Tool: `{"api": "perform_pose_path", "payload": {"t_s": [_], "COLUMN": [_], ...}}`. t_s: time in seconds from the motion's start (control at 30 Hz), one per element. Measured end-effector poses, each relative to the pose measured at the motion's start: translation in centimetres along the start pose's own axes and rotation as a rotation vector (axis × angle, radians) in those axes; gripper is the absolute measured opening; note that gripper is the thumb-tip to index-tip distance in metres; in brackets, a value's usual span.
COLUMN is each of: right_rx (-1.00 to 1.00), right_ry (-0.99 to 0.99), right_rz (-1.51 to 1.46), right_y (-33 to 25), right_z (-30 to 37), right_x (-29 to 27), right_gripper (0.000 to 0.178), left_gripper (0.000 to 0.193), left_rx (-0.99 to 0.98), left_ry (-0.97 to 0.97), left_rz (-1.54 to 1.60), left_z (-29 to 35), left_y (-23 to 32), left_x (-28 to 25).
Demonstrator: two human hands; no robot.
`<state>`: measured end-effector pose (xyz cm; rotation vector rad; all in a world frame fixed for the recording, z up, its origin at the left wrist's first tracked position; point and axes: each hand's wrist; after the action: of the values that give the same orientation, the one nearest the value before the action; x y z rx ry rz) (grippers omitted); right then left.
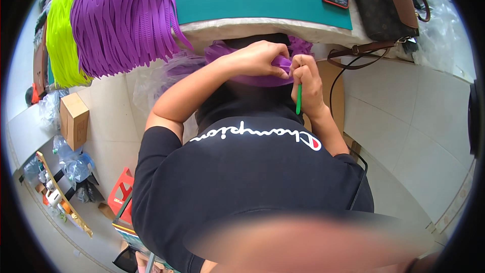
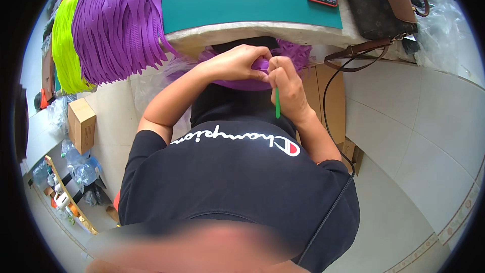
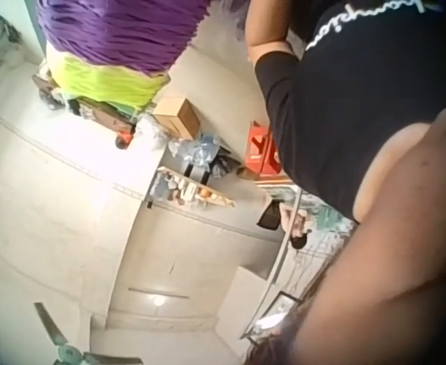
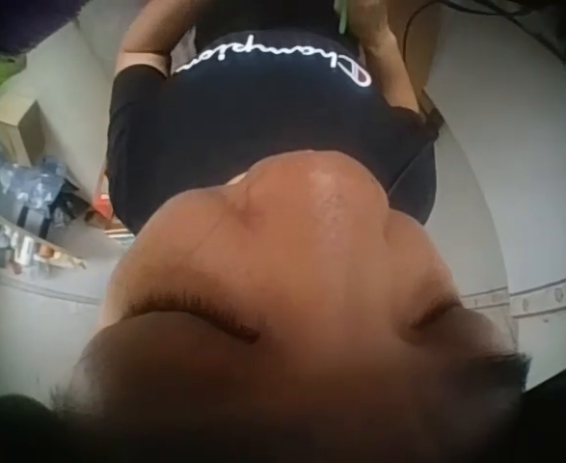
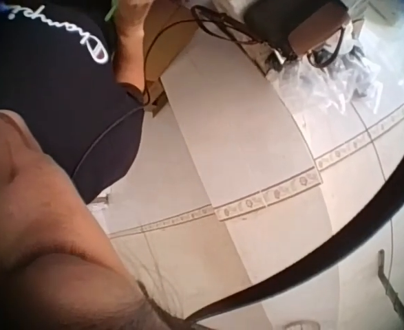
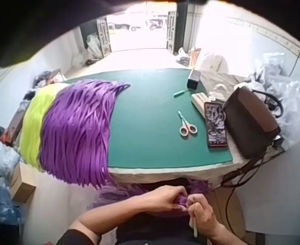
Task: Assembling fabric parts by looping and pick-tool manipulation on a workbench.
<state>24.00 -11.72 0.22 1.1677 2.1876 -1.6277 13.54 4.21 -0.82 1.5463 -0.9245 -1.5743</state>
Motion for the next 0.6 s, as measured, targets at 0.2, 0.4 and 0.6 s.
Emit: {"api": "perform_pose_path", "payload": {"t_s": [0.2, 0.4, 0.6], "right_rx": [-0.022, -0.091, 0.083], "right_ry": [-0.057, 0.111, -0.087], "right_rz": [-0.039, -0.217, -0.395], "right_y": [-1.7, -4.0, -4.5], "right_z": [-0.7, -2.1, -3.4], "right_x": [-1.1, -3.2, -4.3], "right_gripper": [0.027, 0.038, 0.038], "left_gripper": [0.029, 0.027, 0.032], "left_rx": [-0.110, -0.049, -0.124], "left_ry": [-0.318, -0.004, 0.430], "left_rz": [0.106, 1.067, 1.354], "left_z": [-0.9, 1.3, 2.9], "left_y": [2.3, 4.8, 3.0], "left_x": [-4.0, -3.9, -1.5]}}
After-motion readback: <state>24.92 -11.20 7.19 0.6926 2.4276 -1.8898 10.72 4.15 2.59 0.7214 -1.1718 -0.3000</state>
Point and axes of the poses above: each hand's wrist, its own z-axis away from the middle knuckle, its own x-axis out of the palm, y = z × x, and after that the axes turned 10 degrees about x, right-handed
